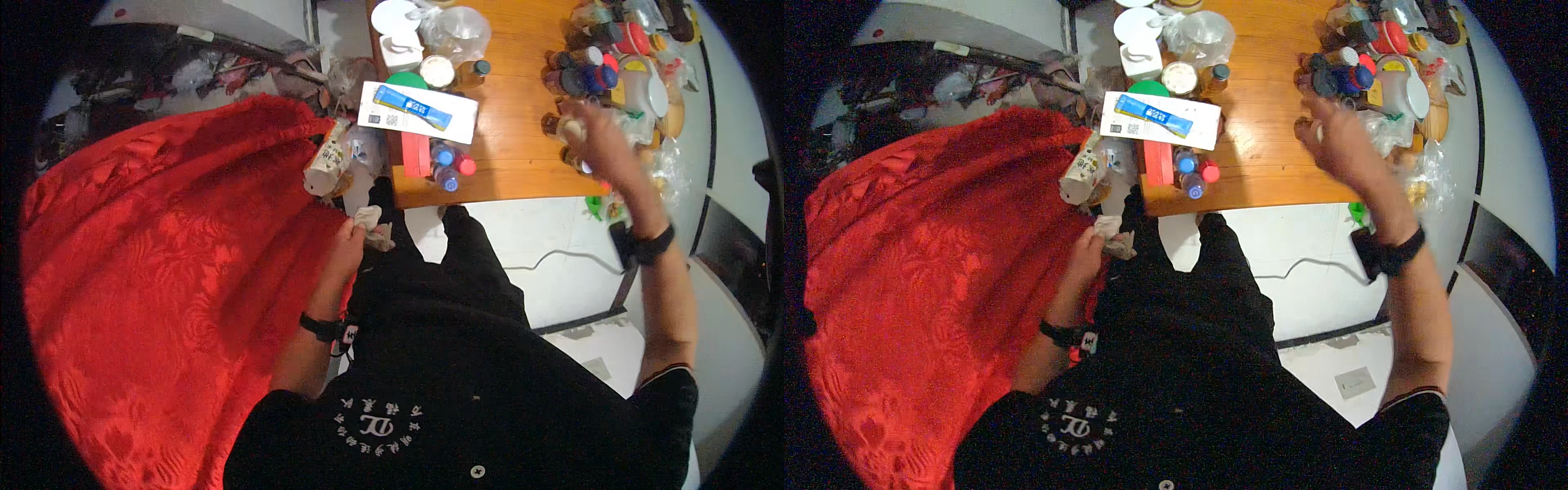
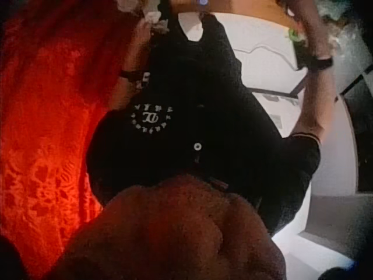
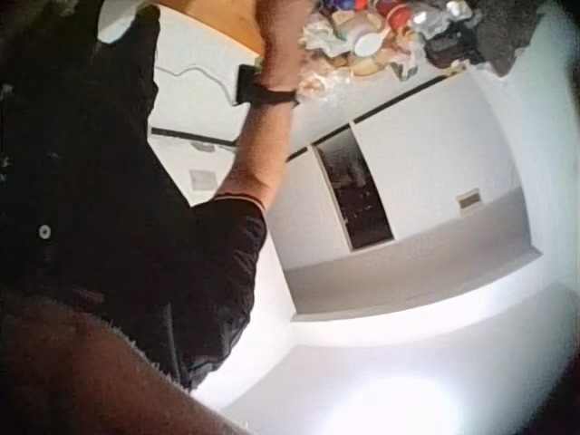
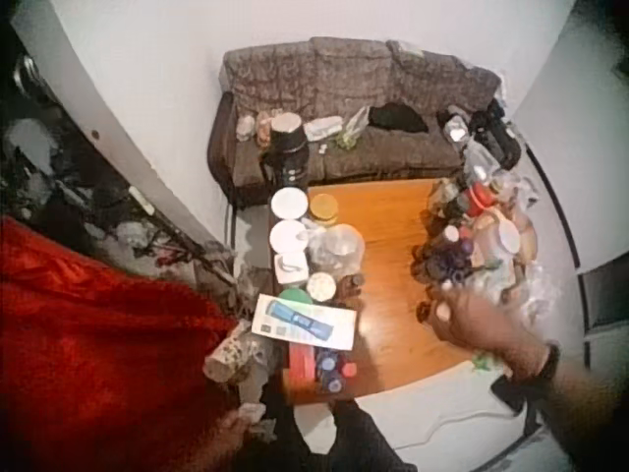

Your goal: The person stands at a cluttered wooden table and repeatedly picks up various containers, jars, and boxes. They wipe the surfaces with a cloth, rotate items to view labels, and place them back on the table in a slightly more organized arrangement.

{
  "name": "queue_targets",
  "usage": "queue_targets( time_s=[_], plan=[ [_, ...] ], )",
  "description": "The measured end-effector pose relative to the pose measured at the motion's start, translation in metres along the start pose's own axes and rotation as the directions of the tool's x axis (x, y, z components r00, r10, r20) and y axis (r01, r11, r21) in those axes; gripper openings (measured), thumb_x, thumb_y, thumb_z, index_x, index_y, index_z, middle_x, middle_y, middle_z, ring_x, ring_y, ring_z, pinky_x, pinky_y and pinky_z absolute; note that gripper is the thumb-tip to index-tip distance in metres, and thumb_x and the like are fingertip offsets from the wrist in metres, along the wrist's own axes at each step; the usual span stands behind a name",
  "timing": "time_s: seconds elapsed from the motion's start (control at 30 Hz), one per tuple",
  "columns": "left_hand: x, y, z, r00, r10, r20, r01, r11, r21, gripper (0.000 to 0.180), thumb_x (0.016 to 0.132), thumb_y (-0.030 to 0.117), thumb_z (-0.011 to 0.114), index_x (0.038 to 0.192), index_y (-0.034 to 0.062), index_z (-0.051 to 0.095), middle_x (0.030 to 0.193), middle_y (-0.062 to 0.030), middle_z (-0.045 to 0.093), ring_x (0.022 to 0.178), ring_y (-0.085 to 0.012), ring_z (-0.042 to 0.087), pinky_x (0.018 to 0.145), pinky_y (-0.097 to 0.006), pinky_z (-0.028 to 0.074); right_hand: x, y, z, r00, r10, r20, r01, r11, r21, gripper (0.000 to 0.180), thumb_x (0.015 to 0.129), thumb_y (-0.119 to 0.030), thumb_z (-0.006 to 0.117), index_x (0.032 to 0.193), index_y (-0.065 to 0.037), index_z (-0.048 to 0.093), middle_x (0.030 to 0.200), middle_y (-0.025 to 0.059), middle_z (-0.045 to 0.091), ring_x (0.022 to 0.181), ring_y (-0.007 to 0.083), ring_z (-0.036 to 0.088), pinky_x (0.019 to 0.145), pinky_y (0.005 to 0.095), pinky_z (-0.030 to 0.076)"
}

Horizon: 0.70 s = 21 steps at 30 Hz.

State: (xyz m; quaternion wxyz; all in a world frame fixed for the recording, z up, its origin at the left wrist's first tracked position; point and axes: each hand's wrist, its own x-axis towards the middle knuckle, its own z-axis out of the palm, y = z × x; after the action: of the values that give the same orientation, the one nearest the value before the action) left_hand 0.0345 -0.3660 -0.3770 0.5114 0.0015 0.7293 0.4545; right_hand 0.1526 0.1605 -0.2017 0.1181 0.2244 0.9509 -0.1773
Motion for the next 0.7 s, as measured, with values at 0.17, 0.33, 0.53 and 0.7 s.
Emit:
queue_targets(
  time_s=[0.17, 0.33, 0.53, 0.7],
  plan=[
    [0.040, 0.001, 0.025, 0.976, 0.164, -0.141, -0.136, 0.972, 0.192, 0.034, 0.106, 0.014, 0.048, 0.132, -0.0056, 0.058, 0.109, -0.0184, 0.080, 0.102, -0.0298, 0.073, 0.093, -0.042, 0.055, -0.094, -0.014, 0.092, 0.980, 0.070, 0.185, -0.110, 0.970, 0.217, 0.046, 0.097, -0.026, 0.077, 0.135, -0.003, 0.065, 0.118, 0.0237, 0.074, 0.111, 0.0393, 0.072, 0.097, 0.0483, 0.058],
    [0.047, 0.036, 0.028, 0.985, 0.140, -0.102, -0.112, 0.963, 0.244, 0.036, 0.108, 0.018, 0.050, 0.138, -0.0003, 0.059, 0.118, -0.0125, 0.077, 0.100, -0.0199, 0.070, 0.088, -0.037, 0.057, -0.159, -0.056, 0.123, 0.916, 0.048, 0.399, -0.183, 0.933, 0.309, 0.047, 0.095, -0.024, 0.077, 0.134, 0.000, 0.064, 0.118, 0.0253, 0.074, 0.108, 0.0428, 0.072, 0.097, 0.0494, 0.058],
    [-0.037, 0.123, 0.088, 0.976, 0.204, 0.079, -0.207, 0.978, 0.024, 0.028, 0.104, 0.018, 0.061, 0.122, 0.0005, 0.071, 0.109, -0.0168, 0.077, 0.102, -0.0242, 0.071, 0.092, -0.039, 0.055, -0.168, -0.120, 0.105, 0.914, -0.035, 0.403, -0.280, 0.666, 0.691, 0.072, 0.095, -0.026, 0.078, 0.154, 0.001, 0.046, 0.122, 0.0282, 0.072, 0.120, 0.0394, 0.071, 0.102, 0.0457, 0.057],
    [-0.045, 0.177, 0.112, 0.924, 0.265, 0.277, -0.342, 0.896, 0.284, 0.032, 0.111, 0.023, 0.058, 0.131, -0.0013, 0.066, 0.108, -0.0084, 0.073, 0.096, -0.0168, 0.069, 0.087, -0.034, 0.058, -0.131, -0.158, 0.119, 0.928, -0.030, 0.372, -0.334, 0.377, 0.864, 0.046, 0.102, -0.013, 0.070, 0.144, 0.000, 0.056, 0.107, 0.0116, 0.073, 0.097, 0.0224, 0.070, 0.087, 0.0367, 0.059]
  ],
)
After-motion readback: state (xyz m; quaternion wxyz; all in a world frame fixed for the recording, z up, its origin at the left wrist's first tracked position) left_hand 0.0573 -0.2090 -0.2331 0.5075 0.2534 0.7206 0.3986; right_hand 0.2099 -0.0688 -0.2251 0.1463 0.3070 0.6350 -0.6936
